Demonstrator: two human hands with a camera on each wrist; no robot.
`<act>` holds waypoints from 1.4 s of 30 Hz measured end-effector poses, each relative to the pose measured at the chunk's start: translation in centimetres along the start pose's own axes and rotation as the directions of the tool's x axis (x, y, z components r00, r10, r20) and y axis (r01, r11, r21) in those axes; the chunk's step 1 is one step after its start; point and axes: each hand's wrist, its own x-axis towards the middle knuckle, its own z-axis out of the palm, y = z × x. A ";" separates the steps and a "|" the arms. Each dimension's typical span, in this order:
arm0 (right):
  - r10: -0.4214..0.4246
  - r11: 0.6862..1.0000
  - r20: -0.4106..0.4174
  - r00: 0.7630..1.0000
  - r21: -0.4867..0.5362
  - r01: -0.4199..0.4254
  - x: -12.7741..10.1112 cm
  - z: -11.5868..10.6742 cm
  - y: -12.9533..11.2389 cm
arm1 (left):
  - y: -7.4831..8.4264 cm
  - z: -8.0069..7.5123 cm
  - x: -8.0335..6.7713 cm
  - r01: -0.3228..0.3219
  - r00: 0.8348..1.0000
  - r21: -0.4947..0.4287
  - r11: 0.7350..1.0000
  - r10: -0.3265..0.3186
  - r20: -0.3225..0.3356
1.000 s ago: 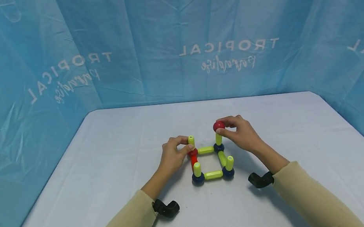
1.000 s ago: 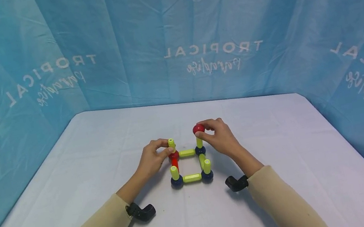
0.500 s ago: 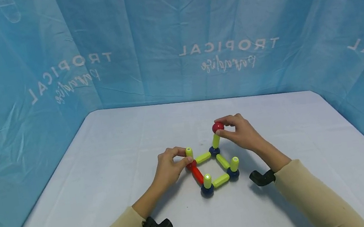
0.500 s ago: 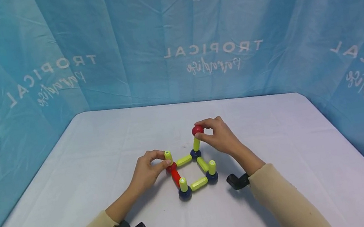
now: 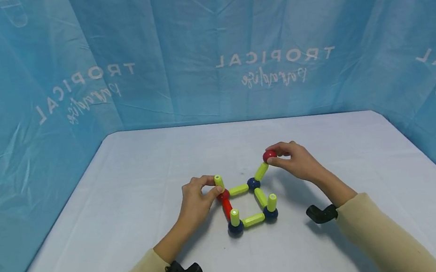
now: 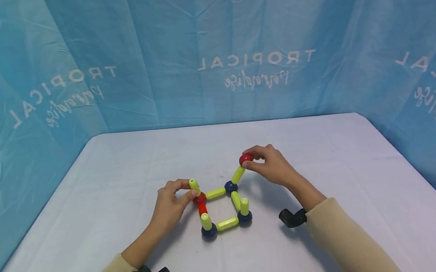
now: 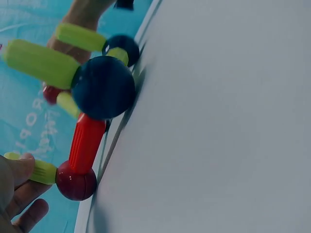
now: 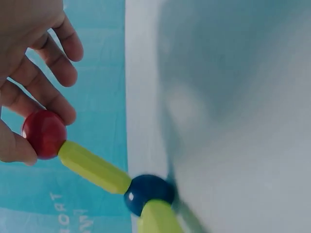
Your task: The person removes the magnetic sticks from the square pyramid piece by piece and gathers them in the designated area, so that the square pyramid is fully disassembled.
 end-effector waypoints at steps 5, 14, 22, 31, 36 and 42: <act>0.040 0.999 0.030 0.999 0.008 -0.040 -0.4 -0.2 1.4 | -0.8 -0.4 1.5 0.012 1.000 0.034 0.999 -0.011 -0.006; 0.057 0.998 0.052 0.997 -0.042 -0.055 -0.6 -0.3 3.0 | -1.2 -0.1 3.3 0.057 0.998 0.044 0.997 -0.057 -0.012; 0.123 0.987 0.069 0.990 -0.111 -0.115 -0.5 -0.3 4.0 | -0.9 0.8 4.4 0.061 0.998 0.046 0.997 -0.060 -0.029; 0.141 0.979 0.077 0.987 -0.156 -0.127 0.1 0.5 4.0 | -1.3 0.5 5.1 0.082 0.996 0.047 0.996 -0.080 -0.047; 0.159 0.973 0.073 0.985 -0.181 -0.143 0.4 1.0 3.5 | -1.8 0.1 5.0 0.071 0.996 0.056 0.996 -0.068 -0.058; 0.148 0.971 0.081 0.986 -0.202 -0.130 0.1 1.3 2.7 | -2.4 -0.4 5.0 0.044 0.997 0.080 0.996 -0.040 -0.059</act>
